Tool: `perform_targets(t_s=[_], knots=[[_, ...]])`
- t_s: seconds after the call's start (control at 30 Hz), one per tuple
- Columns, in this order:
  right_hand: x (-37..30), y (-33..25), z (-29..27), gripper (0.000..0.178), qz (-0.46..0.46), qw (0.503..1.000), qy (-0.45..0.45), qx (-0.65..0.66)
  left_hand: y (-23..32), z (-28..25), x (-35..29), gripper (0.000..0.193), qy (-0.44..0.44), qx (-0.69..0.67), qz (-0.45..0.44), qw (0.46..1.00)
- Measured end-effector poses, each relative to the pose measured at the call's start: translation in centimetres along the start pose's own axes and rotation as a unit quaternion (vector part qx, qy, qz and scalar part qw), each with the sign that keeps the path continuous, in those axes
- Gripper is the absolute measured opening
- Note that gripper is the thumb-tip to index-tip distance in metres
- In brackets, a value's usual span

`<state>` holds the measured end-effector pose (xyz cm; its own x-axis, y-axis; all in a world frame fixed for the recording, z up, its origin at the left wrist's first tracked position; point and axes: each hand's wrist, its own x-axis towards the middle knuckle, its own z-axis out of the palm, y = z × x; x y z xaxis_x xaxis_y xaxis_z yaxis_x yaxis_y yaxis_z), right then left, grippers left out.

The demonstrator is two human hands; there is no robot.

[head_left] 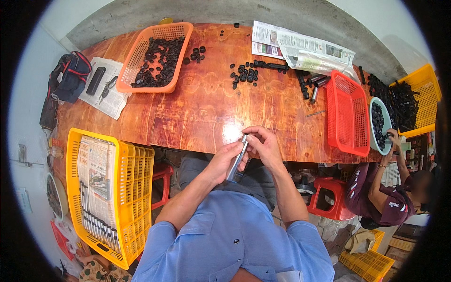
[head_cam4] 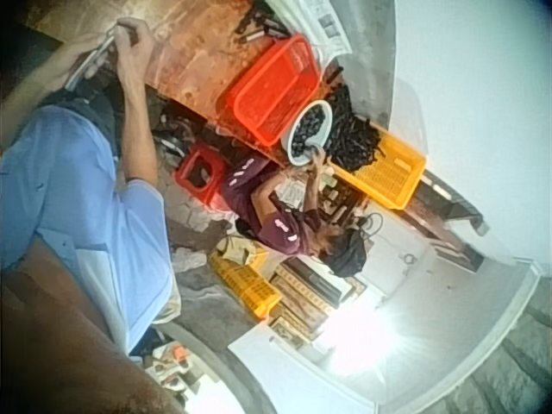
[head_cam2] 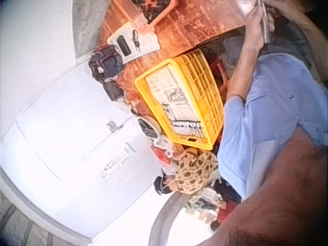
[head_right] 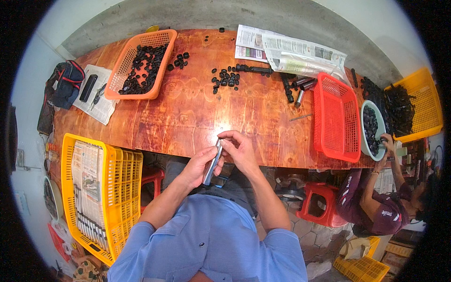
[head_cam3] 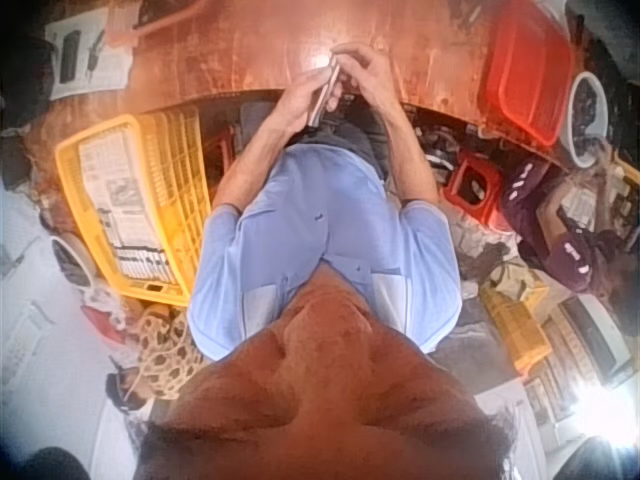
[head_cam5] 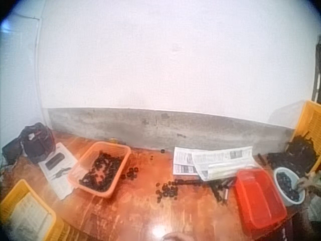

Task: The person repeatedly picks small black cylindrical parts from a table and inserts them into a silver cylindrical tool, then places the tool into a yellow basket. The person also uses a black-handled tool to press parts into the silver cylinder. The process is repeated multiple times.

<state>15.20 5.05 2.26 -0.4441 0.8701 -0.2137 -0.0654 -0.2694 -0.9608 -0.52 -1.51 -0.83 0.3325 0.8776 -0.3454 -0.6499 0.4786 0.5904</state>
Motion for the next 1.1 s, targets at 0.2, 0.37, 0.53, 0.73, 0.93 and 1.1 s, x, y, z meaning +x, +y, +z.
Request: perform_targets(t_s=[0.2, 0.37, 0.53, 0.73, 0.93, 1.1], knots=[[0.3, 0.7, -0.3, 0.023, -0.042, 0.999, 0.015, -0.016, -0.6, -0.2, 0.4, 0.032, 0.01, 0.098, 0.055, 0.994], [0.2, 0.1, -0.5, 0.03, -0.068, 0.996, 0.034, 0.037, -0.3, 1.1, 0.4, 0.031, 0.004, 0.14, 0.096, 0.985], [-0.5, -0.3, -0.1, 0.032, -0.082, 0.997, 0.009, -0.01, -0.1, 1.0, -0.2, 0.03, 0.003, 0.127, 0.091, 0.988], [-0.7, 0.0, -0.4, 0.033, -0.085, 0.996, 0.005, -0.041, -0.4, 0.5, -0.3, 0.031, 0.007, 0.154, 0.075, 0.985], [-0.7, -0.2, -0.9, 0.036, -0.101, 0.994, 0.012, 0.044, 0.5, 1.3, -0.3, 0.032, -0.041, 0.146, 0.088, 0.984], [-0.6, -0.2, -1.3, 0.035, -0.106, 0.992, 0.011, 0.072, 0.7, 1.5, -0.6, 0.03, -0.047, 0.16, 0.099, 0.981]])
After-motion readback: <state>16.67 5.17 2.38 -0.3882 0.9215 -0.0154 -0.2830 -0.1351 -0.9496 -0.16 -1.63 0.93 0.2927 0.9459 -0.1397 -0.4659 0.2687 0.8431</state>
